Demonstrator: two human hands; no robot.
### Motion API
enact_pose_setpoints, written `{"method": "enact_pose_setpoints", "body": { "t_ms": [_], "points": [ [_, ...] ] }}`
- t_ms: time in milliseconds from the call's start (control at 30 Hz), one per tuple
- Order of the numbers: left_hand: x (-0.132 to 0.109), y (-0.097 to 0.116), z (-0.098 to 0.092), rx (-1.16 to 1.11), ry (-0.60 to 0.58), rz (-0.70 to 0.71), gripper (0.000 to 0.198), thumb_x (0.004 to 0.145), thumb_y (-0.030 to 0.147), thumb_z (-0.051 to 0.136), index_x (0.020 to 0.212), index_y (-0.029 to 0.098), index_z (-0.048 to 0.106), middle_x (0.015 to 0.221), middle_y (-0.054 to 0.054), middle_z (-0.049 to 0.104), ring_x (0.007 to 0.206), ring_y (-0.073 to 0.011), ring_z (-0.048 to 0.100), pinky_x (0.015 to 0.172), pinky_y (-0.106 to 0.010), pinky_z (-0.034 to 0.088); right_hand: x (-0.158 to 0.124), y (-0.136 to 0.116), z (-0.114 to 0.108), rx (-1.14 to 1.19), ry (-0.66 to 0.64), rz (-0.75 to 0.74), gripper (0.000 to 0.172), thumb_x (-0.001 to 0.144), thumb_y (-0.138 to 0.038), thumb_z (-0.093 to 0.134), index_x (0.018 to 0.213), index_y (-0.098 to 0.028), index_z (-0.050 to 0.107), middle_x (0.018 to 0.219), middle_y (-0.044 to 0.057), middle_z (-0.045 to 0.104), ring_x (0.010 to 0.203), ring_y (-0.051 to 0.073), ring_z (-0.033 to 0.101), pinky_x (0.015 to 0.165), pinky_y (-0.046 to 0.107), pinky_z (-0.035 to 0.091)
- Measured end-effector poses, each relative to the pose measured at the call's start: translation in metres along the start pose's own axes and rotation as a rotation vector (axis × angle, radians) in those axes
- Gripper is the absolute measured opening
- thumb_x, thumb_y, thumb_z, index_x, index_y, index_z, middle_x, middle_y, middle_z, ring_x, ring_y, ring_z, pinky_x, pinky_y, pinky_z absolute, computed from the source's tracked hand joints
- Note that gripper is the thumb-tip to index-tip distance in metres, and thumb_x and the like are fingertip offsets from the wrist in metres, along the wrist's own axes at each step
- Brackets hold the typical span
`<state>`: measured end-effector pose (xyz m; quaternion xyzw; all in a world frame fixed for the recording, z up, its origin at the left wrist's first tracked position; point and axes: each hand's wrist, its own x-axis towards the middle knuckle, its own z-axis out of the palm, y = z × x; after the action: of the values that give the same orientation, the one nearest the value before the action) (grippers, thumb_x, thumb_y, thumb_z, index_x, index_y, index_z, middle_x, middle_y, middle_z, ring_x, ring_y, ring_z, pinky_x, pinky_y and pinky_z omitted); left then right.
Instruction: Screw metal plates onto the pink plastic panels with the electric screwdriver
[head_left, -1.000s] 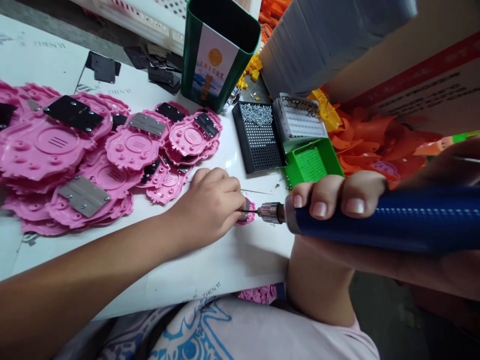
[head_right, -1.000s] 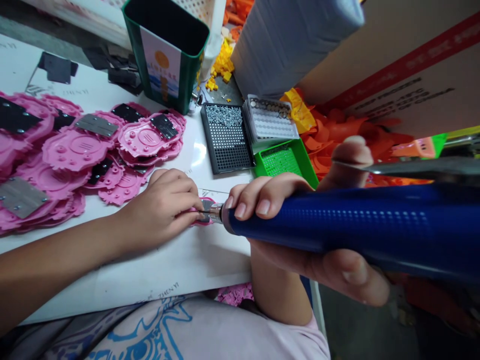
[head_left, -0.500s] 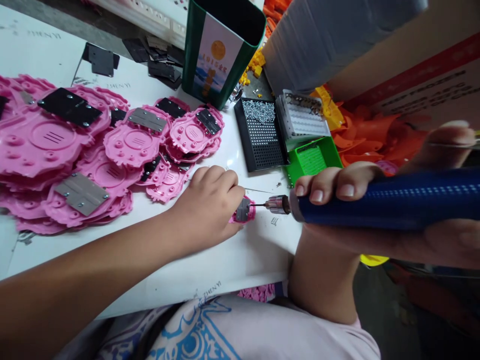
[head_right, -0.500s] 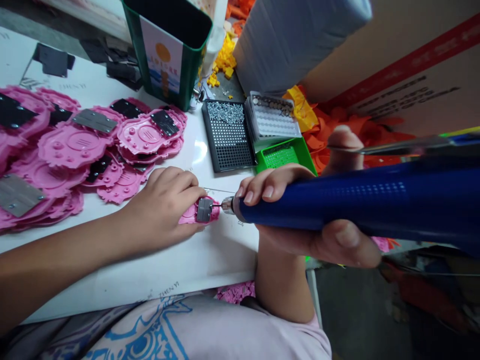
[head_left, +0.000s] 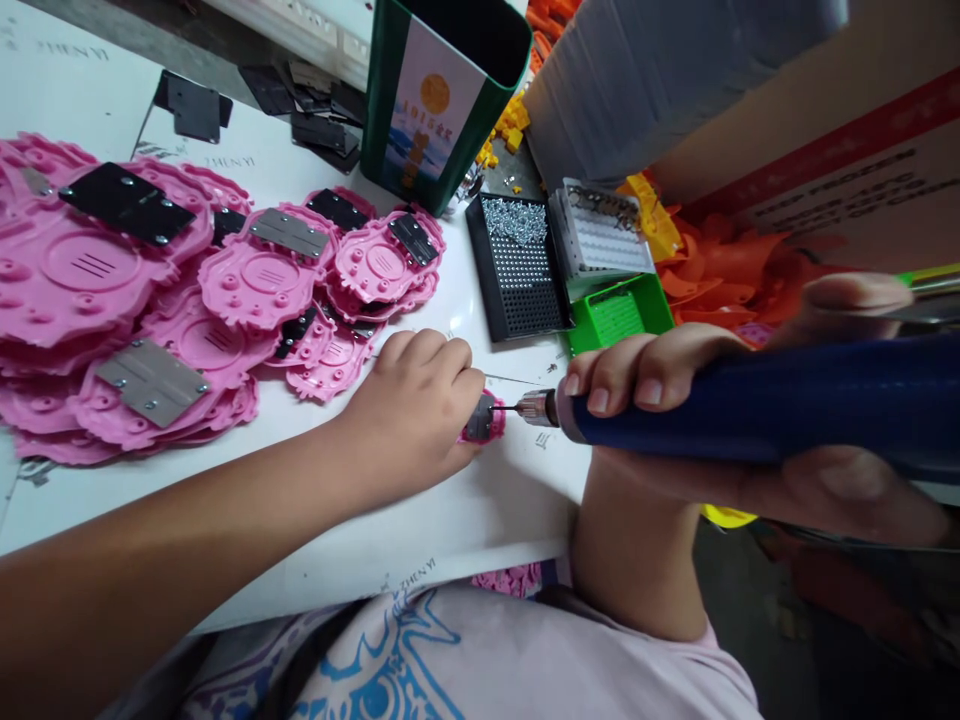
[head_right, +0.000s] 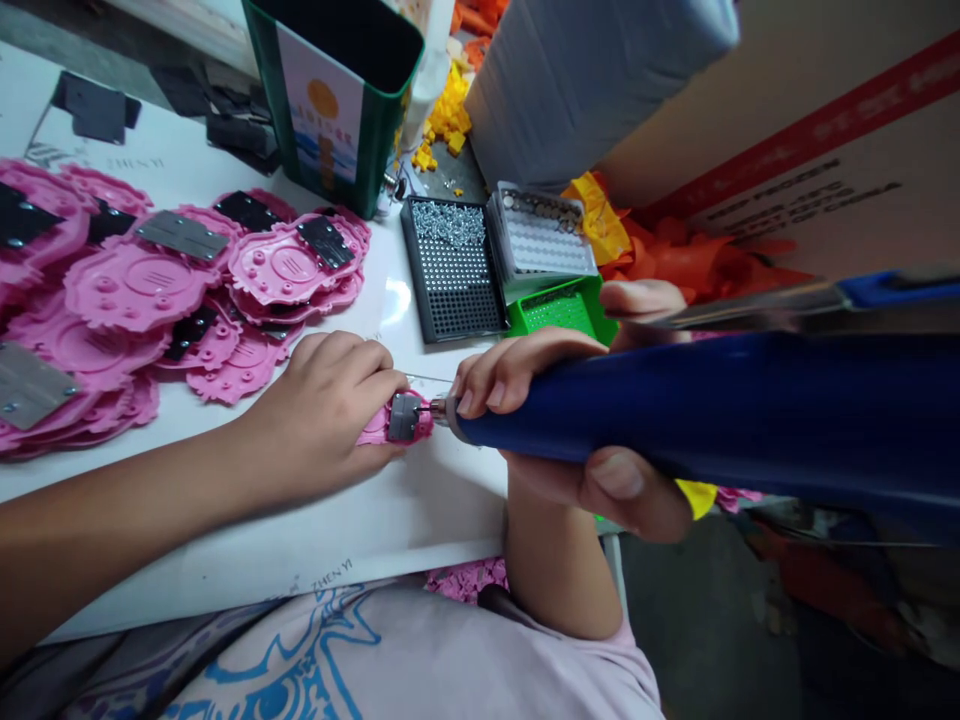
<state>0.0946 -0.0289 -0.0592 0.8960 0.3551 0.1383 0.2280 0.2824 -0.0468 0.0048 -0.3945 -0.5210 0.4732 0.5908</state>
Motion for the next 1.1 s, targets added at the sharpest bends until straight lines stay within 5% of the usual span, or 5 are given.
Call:
{"method": "enact_pose_setpoints", "body": {
  "t_ms": [233,367,600,767,1100],
  "points": [
    [0.001,-0.002,0.000,0.016,-0.004,0.030,0.031,0.082,0.038,0.069,0.099,0.013,0.067,0.102,-0.011,0.063,0.100,-0.0322,0.051,0.086,-0.044,0.036,0.006,0.006,-0.003,0.048,-0.131,-0.107,0.043,0.067,-0.042,0.070,0.109,-0.032,0.068,0.064,-0.001,0.067,0.050,0.020,0.061,0.049,0.042,0.054],
    [0.000,-0.004,0.000,0.011,0.011,0.039,0.033,0.083,0.042,0.070,0.100,0.013,0.066,0.103,-0.011,0.062,0.101,-0.0319,0.051,0.086,-0.044,0.036,0.022,0.001,-0.008,0.028,-0.015,-0.128,0.044,0.062,-0.047,0.071,0.104,-0.034,0.070,0.057,-0.002,0.065,0.046,0.020,0.058,0.048,0.042,0.054],
    [-0.002,-0.005,-0.002,-0.007,-0.008,0.038,0.040,0.081,0.046,0.073,0.103,0.014,0.066,0.105,-0.011,0.061,0.103,-0.0322,0.050,0.089,-0.044,0.036,0.084,0.009,-0.004,-0.111,0.451,-0.327,0.020,0.062,-0.042,0.057,0.077,-0.034,0.066,0.047,-0.004,0.056,0.039,0.018,0.052,0.035,0.031,0.037],
    [-0.003,-0.005,-0.003,-0.016,-0.018,0.049,0.042,0.081,0.047,0.073,0.104,0.013,0.066,0.106,-0.011,0.061,0.102,-0.0324,0.050,0.090,-0.045,0.036,0.104,0.031,-0.015,-0.100,0.454,-0.319,0.012,0.066,-0.039,0.056,0.071,-0.029,0.053,0.048,-0.005,0.055,0.039,0.015,0.055,0.037,0.028,0.041],
    [-0.002,-0.005,-0.002,0.006,-0.005,0.056,0.038,0.082,0.044,0.072,0.103,0.014,0.066,0.105,-0.012,0.062,0.101,-0.0322,0.050,0.088,-0.044,0.036,0.105,0.034,-0.015,-0.129,0.477,-0.277,0.025,0.063,-0.042,0.055,0.086,-0.031,0.055,0.047,-0.007,0.056,0.039,0.014,0.051,0.039,0.029,0.040]
  ]
}}
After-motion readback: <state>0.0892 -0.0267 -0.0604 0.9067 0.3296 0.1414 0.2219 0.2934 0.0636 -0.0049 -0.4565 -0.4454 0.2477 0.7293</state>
